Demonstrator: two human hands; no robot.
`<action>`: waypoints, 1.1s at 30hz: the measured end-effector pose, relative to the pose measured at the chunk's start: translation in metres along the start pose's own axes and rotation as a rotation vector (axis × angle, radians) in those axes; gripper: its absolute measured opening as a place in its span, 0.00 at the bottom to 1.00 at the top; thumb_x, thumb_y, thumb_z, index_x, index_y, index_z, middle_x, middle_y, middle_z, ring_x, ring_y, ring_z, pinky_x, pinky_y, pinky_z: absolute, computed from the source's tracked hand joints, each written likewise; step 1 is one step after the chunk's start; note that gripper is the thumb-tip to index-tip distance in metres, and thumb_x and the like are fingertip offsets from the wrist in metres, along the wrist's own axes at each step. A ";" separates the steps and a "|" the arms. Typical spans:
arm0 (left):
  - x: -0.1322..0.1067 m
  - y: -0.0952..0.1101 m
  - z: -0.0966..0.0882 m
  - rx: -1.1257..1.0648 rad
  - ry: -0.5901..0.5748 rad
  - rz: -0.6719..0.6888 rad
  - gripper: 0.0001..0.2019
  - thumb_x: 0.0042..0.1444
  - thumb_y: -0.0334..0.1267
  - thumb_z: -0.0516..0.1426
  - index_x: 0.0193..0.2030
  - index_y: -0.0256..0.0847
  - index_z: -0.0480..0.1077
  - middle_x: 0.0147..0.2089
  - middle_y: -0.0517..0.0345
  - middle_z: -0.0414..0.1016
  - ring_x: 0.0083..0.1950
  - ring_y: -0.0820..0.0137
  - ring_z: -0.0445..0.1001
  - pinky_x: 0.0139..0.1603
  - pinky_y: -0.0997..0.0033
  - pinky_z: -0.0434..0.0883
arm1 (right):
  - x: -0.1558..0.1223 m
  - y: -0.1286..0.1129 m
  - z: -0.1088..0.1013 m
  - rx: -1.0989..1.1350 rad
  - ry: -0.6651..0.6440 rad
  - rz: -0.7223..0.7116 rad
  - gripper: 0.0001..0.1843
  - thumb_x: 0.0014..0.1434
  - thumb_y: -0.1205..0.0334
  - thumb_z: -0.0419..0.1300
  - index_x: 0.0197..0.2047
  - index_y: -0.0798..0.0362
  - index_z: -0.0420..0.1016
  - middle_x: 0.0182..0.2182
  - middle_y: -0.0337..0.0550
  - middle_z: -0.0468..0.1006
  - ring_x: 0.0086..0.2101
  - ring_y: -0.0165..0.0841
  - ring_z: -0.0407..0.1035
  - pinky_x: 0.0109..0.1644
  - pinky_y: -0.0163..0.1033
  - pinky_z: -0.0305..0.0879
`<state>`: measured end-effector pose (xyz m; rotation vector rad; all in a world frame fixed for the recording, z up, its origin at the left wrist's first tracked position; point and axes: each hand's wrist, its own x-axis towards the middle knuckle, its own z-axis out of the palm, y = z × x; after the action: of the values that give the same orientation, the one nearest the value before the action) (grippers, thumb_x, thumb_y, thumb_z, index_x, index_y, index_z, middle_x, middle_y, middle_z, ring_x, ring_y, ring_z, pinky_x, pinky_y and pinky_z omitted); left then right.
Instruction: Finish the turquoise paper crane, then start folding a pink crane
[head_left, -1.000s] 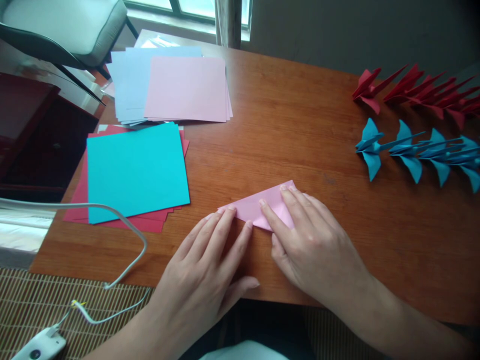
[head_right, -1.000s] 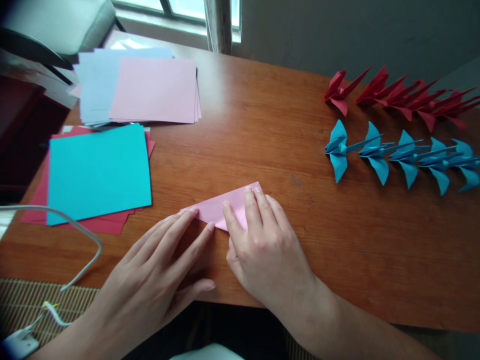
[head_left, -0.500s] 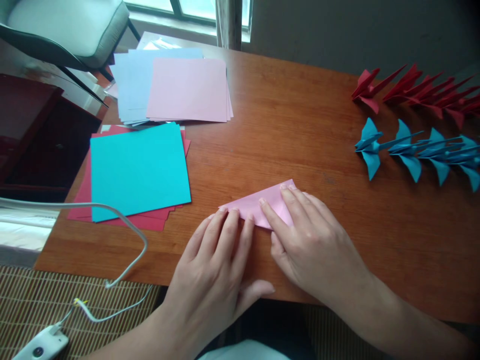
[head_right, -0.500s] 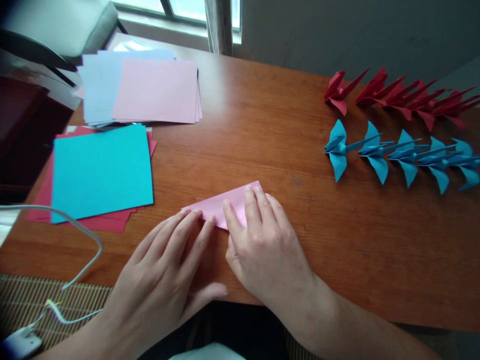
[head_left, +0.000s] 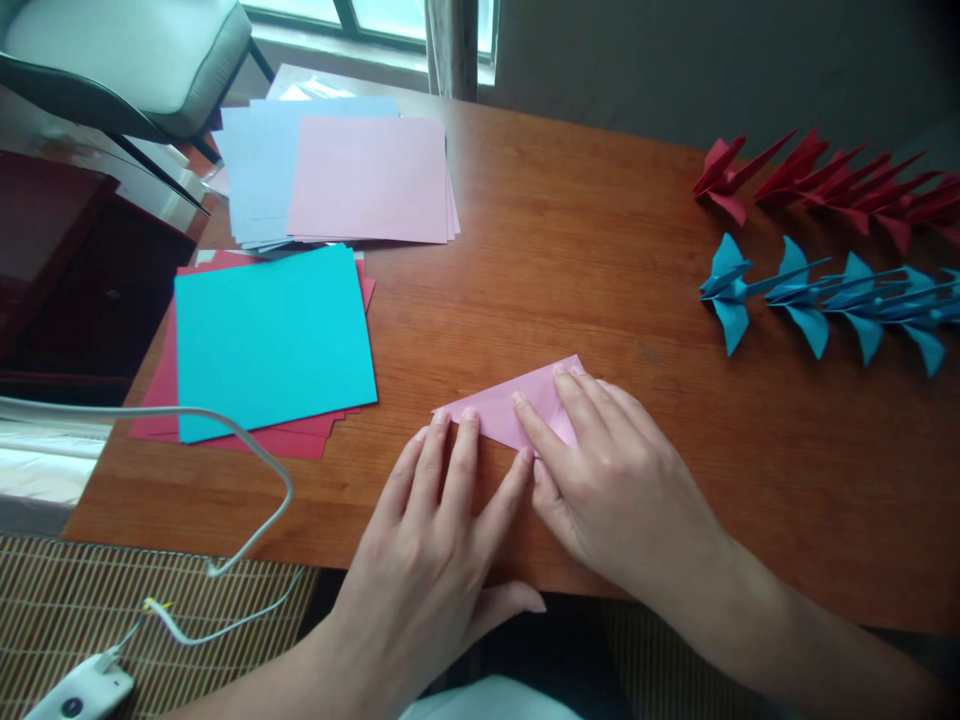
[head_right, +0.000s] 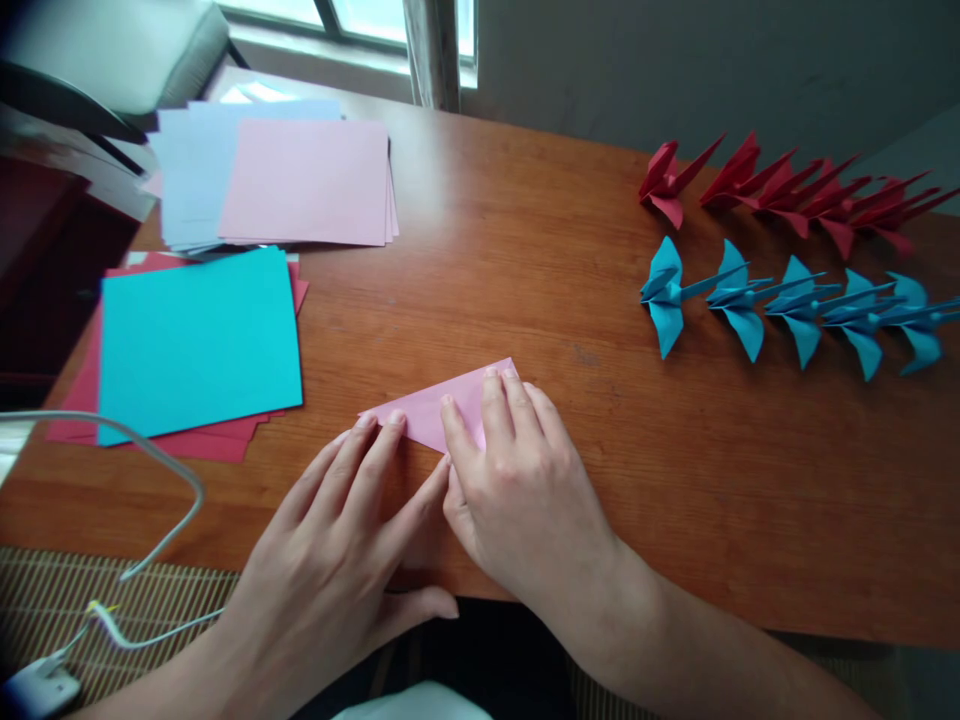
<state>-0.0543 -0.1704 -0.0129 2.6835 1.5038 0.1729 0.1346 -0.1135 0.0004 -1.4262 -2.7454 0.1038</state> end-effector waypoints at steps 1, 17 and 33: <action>0.000 0.000 -0.001 -0.006 -0.016 -0.003 0.55 0.46 0.77 0.55 0.73 0.41 0.57 0.72 0.25 0.58 0.72 0.34 0.59 0.68 0.40 0.62 | 0.000 0.000 0.000 -0.003 0.000 0.002 0.28 0.62 0.61 0.61 0.64 0.60 0.72 0.62 0.71 0.69 0.64 0.58 0.63 0.65 0.56 0.63; 0.003 0.017 0.015 -0.083 0.022 0.124 0.55 0.55 0.76 0.44 0.66 0.20 0.65 0.71 0.26 0.59 0.75 0.43 0.55 0.77 0.51 0.46 | 0.002 -0.001 -0.004 0.026 -0.031 0.016 0.27 0.64 0.60 0.57 0.64 0.61 0.72 0.62 0.72 0.69 0.64 0.59 0.62 0.66 0.57 0.62; 0.012 0.031 0.017 -0.081 0.045 0.011 0.49 0.56 0.73 0.49 0.63 0.24 0.69 0.69 0.28 0.64 0.72 0.42 0.59 0.74 0.48 0.50 | 0.002 0.000 -0.004 0.038 -0.037 0.025 0.27 0.63 0.62 0.57 0.64 0.61 0.72 0.62 0.71 0.69 0.64 0.57 0.62 0.66 0.57 0.62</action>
<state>-0.0197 -0.1764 -0.0252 2.6422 1.4614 0.2899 0.1335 -0.1114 0.0044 -1.4636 -2.7401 0.1846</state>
